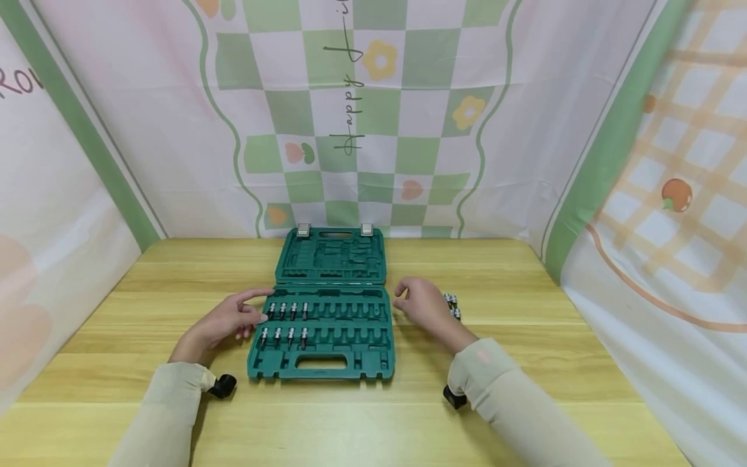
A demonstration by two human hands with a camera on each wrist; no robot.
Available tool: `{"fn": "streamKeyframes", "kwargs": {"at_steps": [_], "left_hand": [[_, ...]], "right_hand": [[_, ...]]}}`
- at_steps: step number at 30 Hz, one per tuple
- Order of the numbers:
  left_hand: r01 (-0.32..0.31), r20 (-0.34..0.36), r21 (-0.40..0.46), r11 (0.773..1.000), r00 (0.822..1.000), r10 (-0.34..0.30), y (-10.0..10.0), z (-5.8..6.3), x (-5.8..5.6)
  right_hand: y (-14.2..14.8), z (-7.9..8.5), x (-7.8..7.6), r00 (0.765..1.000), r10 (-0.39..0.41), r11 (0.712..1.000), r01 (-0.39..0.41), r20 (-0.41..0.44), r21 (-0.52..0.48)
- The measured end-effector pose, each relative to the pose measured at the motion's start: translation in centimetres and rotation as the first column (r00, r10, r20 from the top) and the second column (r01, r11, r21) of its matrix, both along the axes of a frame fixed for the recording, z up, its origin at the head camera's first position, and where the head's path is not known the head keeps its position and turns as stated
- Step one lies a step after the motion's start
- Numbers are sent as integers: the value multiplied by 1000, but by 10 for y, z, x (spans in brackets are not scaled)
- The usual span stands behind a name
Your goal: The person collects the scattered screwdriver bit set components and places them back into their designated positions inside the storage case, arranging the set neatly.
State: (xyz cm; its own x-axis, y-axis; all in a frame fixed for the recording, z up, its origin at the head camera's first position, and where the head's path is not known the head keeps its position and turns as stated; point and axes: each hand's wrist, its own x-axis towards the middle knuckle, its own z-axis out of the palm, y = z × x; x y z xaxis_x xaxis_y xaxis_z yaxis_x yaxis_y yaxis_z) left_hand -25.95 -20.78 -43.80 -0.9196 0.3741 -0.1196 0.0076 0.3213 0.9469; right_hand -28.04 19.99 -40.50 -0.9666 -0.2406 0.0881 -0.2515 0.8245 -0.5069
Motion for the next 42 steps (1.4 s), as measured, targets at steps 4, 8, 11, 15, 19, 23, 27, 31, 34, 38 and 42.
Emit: {"fn": "streamKeyframes", "kwargs": {"at_steps": [4, 8, 11, 15, 19, 23, 27, 31, 34, 38, 42], "left_hand": [[2, 3, 3, 1000, 1000, -2, -1, -1, 0], [5, 3, 7, 1000, 1000, -5, -1, -3, -1], [10, -1, 6, 1000, 1000, -10, 0, -3, -2], [11, 1, 6, 1000, 1000, -11, 1, -2, -2], [10, 2, 6, 1000, 1000, -10, 1, -1, -2], [10, 4, 6, 1000, 1000, -10, 1, -1, -2], [4, 5, 3, 1000, 1000, -4, 1, 0, -1], [1, 4, 1, 1000, 1000, -1, 1, 1, -1], [2, 4, 0, 1000, 1000, -2, 1, 1, 0], [2, 5, 1, 1000, 1000, -2, 0, 1, 0], [3, 4, 2, 1000, 1000, -3, 0, 1, 0]], "right_hand": [[6, -1, 2, 1000, 6, 1000, -5, -13, 25], [13, -3, 6, 999, 25, 998, -23, -41, 56], [19, -5, 9, 998, 40, 997, -36, -56, 74], [24, -8, 12, 997, 49, 995, -42, -67, 93], [27, -8, 13, 997, 41, 993, -33, -66, 117], [33, -9, 15, 996, 25, 988, -12, -81, 152], [38, -11, 17, 995, 22, 984, -4, -99, 181], [40, -12, 19, 996, 22, 981, -5, -88, 192], [40, -13, 20, 997, 28, 981, -14, -72, 196], [40, -15, 21, 996, 43, 978, -26, -78, 205], [40, -16, 21, 994, 57, 976, -36, -95, 214]]}}
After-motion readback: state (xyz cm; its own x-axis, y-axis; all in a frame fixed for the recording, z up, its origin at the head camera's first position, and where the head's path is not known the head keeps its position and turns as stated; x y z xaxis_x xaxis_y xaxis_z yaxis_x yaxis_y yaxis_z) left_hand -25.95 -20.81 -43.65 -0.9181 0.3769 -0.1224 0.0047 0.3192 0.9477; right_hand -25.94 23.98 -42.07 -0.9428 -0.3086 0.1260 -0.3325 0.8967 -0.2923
